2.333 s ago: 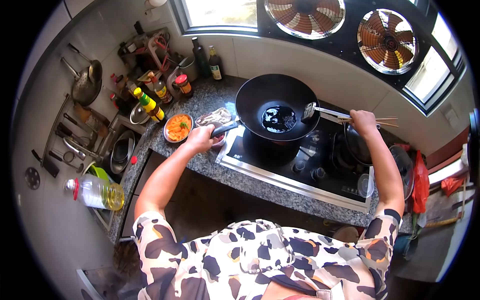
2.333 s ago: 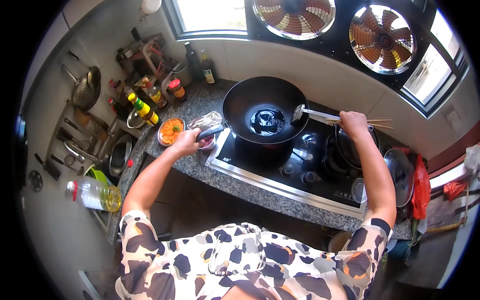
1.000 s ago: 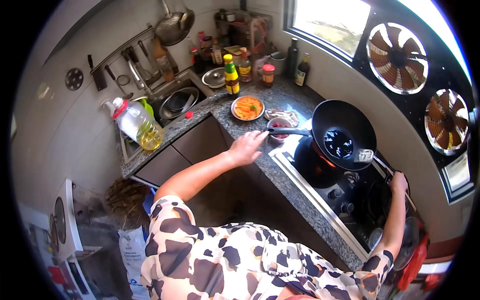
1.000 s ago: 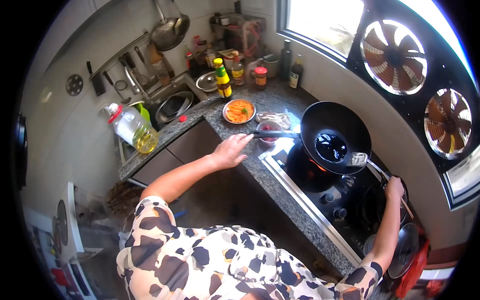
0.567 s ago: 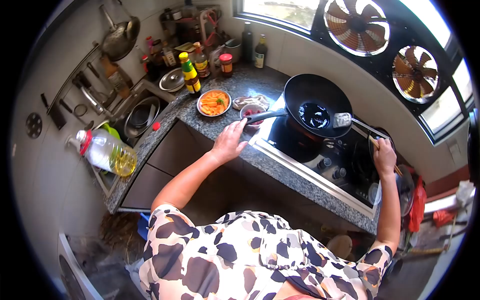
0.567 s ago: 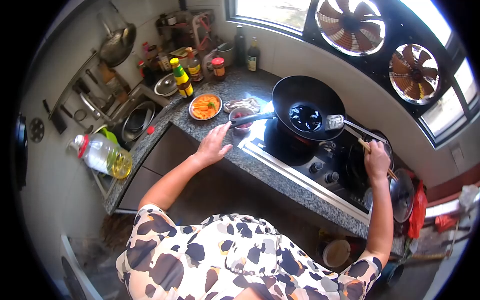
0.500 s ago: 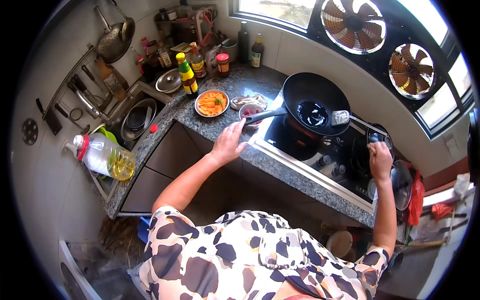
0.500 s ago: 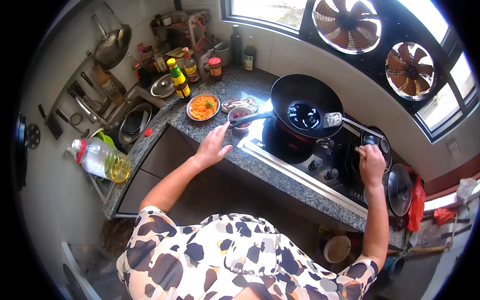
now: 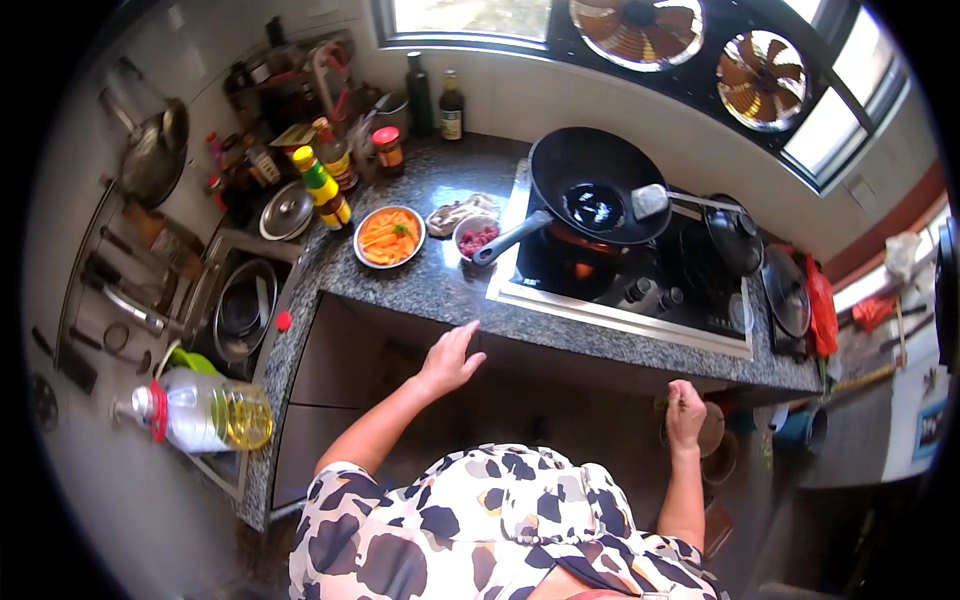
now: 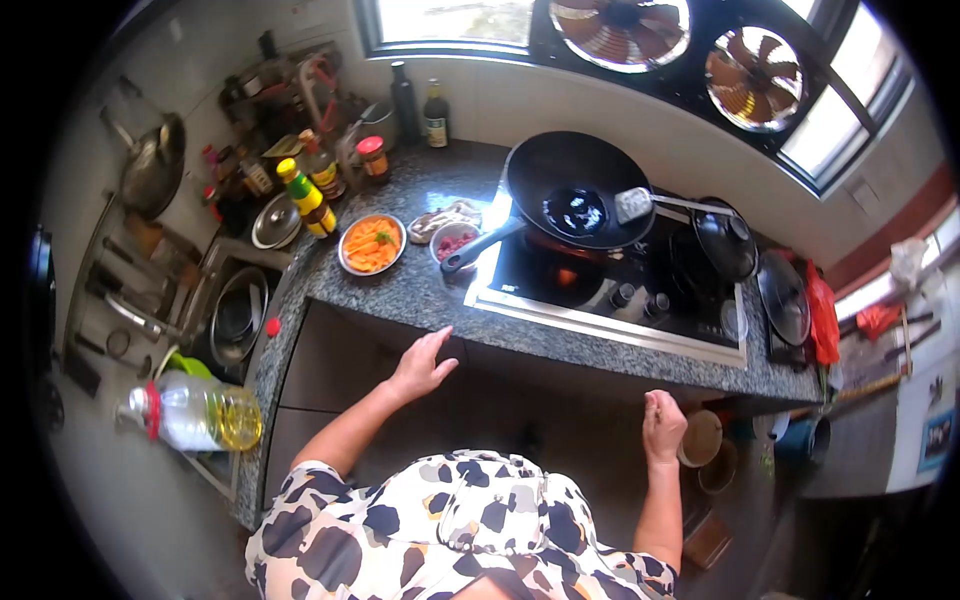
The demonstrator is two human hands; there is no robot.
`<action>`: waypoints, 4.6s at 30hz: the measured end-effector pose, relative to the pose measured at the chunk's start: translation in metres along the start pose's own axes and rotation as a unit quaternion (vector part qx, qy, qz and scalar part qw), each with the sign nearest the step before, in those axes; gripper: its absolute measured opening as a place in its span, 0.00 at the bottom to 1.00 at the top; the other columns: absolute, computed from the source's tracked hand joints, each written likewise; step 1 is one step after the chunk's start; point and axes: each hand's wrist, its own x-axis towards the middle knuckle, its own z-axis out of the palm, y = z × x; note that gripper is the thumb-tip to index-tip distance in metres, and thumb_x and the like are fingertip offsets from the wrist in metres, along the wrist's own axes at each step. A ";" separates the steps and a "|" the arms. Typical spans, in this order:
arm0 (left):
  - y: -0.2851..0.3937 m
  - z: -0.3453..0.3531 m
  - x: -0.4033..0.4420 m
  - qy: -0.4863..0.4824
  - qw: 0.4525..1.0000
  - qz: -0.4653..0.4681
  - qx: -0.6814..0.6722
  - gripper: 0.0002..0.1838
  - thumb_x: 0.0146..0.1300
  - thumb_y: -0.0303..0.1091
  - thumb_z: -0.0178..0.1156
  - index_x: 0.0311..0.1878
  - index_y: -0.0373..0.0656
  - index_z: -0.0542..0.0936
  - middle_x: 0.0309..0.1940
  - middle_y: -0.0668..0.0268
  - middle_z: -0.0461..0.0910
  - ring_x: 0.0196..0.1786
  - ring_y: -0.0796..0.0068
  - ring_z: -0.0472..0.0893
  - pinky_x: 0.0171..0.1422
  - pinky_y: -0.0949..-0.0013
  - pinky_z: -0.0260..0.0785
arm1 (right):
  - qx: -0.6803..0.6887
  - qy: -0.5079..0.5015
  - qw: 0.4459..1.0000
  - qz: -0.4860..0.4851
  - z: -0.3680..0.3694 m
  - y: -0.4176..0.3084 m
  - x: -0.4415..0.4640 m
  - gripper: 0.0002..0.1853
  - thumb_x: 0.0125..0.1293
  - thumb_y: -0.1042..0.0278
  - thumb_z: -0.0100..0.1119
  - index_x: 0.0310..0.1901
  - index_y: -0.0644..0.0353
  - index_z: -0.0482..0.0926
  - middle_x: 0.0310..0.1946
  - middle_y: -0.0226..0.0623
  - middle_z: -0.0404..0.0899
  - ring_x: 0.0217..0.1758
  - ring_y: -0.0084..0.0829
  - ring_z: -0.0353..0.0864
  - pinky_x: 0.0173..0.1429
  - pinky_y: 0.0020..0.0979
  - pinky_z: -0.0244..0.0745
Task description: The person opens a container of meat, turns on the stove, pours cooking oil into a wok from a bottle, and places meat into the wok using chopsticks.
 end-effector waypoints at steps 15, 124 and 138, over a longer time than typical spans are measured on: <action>0.071 0.041 -0.011 -0.014 0.994 -0.073 -0.080 0.28 0.59 0.35 0.66 0.63 0.41 0.71 0.48 0.55 0.79 0.49 0.58 0.80 0.54 0.62 0.73 | 0.090 0.063 0.992 -0.063 -0.019 0.010 -0.004 0.12 0.69 0.65 0.57 0.30 0.64 0.75 0.27 0.45 0.76 0.29 0.48 0.77 0.34 0.39 0.72; -0.050 0.043 0.036 0.272 0.823 -0.324 -0.380 0.15 0.71 0.26 0.48 0.59 0.40 0.72 0.29 0.69 0.77 0.27 0.82 0.77 0.31 0.79 0.72 | 0.143 0.102 0.980 -0.088 -0.068 0.014 0.076 0.13 0.71 0.67 0.53 0.28 0.64 0.74 0.28 0.42 0.75 0.36 0.41 0.76 0.41 0.35 0.72; -0.022 0.002 0.079 0.330 0.928 -0.174 -0.021 0.16 0.62 0.18 0.52 0.51 0.42 0.80 0.37 0.61 0.83 0.40 0.70 0.83 0.47 0.68 0.75 | 0.214 -0.065 0.957 -0.185 -0.033 0.024 0.118 0.17 0.72 0.61 0.51 0.28 0.64 0.75 0.31 0.45 0.76 0.36 0.41 0.77 0.41 0.35 0.72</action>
